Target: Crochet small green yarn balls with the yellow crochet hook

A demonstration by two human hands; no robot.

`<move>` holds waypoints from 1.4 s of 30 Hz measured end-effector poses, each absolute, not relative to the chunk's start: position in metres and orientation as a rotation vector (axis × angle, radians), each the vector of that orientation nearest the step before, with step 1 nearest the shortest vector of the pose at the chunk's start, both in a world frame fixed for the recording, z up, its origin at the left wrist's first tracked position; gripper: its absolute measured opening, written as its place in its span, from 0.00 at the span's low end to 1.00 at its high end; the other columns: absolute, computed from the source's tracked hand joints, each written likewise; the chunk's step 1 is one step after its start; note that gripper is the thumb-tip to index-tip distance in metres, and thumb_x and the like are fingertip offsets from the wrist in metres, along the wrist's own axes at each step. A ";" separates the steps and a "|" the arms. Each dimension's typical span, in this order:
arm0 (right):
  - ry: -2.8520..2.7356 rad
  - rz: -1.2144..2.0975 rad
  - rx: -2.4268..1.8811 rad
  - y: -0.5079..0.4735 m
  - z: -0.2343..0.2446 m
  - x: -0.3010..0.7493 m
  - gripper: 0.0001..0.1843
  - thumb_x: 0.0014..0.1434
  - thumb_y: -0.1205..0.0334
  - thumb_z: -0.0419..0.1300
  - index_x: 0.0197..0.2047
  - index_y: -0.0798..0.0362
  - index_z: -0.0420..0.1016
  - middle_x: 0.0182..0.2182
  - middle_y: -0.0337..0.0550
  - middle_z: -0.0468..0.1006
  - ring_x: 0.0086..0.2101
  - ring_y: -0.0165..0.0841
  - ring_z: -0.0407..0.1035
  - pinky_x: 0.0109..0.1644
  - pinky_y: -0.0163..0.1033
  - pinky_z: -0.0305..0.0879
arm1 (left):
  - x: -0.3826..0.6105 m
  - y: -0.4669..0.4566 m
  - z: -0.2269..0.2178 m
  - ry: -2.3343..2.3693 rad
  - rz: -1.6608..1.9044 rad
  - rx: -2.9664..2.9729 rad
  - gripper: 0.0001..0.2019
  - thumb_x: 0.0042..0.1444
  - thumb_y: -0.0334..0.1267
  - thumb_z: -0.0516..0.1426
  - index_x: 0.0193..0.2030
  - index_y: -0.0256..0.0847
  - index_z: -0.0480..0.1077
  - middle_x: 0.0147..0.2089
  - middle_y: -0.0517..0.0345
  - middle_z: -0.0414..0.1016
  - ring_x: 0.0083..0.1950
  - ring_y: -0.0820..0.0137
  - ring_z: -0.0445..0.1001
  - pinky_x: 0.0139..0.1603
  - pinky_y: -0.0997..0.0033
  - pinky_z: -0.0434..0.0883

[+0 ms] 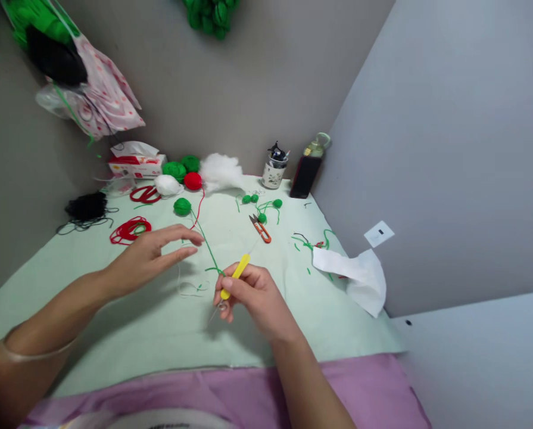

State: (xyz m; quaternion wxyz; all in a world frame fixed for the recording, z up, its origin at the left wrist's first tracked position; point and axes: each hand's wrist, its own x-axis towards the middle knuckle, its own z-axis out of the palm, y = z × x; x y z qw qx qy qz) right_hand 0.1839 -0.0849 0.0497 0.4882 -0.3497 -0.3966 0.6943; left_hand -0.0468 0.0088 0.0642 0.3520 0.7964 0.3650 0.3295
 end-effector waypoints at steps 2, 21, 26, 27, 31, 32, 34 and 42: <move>-0.944 1.699 -0.834 -0.085 0.052 0.186 0.13 0.57 0.55 0.73 0.31 0.54 0.78 0.24 0.38 0.80 0.18 0.25 0.71 0.21 0.29 0.67 | -0.058 0.039 0.052 1.134 0.886 2.165 0.11 0.64 0.47 0.59 0.47 0.48 0.80 0.50 0.53 0.82 0.51 0.57 0.78 0.51 0.64 0.71; -0.900 1.722 -0.791 -0.084 0.048 0.192 0.13 0.57 0.55 0.73 0.32 0.55 0.78 0.24 0.38 0.81 0.17 0.24 0.72 0.21 0.27 0.69 | -0.076 0.163 0.003 1.729 0.444 2.409 0.18 0.68 0.44 0.60 0.61 0.40 0.71 0.61 0.46 0.75 0.55 0.59 0.78 0.54 0.51 0.78; -0.913 1.726 -0.772 -0.084 0.046 0.193 0.13 0.58 0.56 0.72 0.32 0.55 0.78 0.24 0.38 0.82 0.18 0.24 0.72 0.21 0.26 0.70 | -0.070 0.169 0.004 1.878 0.373 2.380 0.19 0.67 0.43 0.61 0.62 0.40 0.71 0.61 0.47 0.75 0.56 0.58 0.78 0.54 0.51 0.78; -0.914 1.724 -0.770 -0.083 0.047 0.193 0.13 0.58 0.56 0.72 0.32 0.55 0.78 0.24 0.38 0.81 0.18 0.24 0.72 0.21 0.26 0.69 | -0.068 0.169 0.005 1.887 0.358 2.385 0.19 0.67 0.43 0.61 0.62 0.40 0.71 0.61 0.47 0.75 0.56 0.57 0.78 0.54 0.51 0.78; -0.906 1.723 -0.772 -0.083 0.047 0.195 0.12 0.58 0.56 0.72 0.31 0.55 0.79 0.24 0.38 0.81 0.18 0.23 0.72 0.21 0.26 0.69 | -0.064 0.172 0.009 1.824 0.261 2.443 0.19 0.67 0.43 0.61 0.62 0.40 0.71 0.61 0.46 0.75 0.56 0.58 0.78 0.54 0.50 0.78; -0.905 1.720 -0.773 -0.083 0.047 0.196 0.12 0.58 0.56 0.72 0.31 0.56 0.79 0.24 0.38 0.81 0.18 0.23 0.72 0.21 0.26 0.70 | -0.065 0.172 0.010 1.796 0.232 2.457 0.19 0.68 0.44 0.61 0.61 0.40 0.71 0.60 0.47 0.75 0.55 0.58 0.78 0.54 0.51 0.78; -0.902 1.711 -0.771 -0.084 0.045 0.197 0.12 0.58 0.56 0.72 0.32 0.55 0.79 0.24 0.38 0.81 0.18 0.24 0.73 0.21 0.26 0.70 | -0.067 0.171 0.011 1.747 0.185 2.477 0.18 0.67 0.44 0.61 0.60 0.40 0.71 0.58 0.48 0.76 0.53 0.60 0.78 0.52 0.52 0.78; -0.888 1.706 -0.771 -0.084 0.043 0.197 0.12 0.58 0.56 0.72 0.32 0.55 0.77 0.25 0.38 0.81 0.18 0.24 0.72 0.21 0.27 0.69 | -0.068 0.167 0.011 1.796 0.281 2.468 0.12 0.62 0.37 0.57 0.52 0.42 0.72 0.46 0.45 0.80 0.50 0.48 0.79 0.47 0.55 0.72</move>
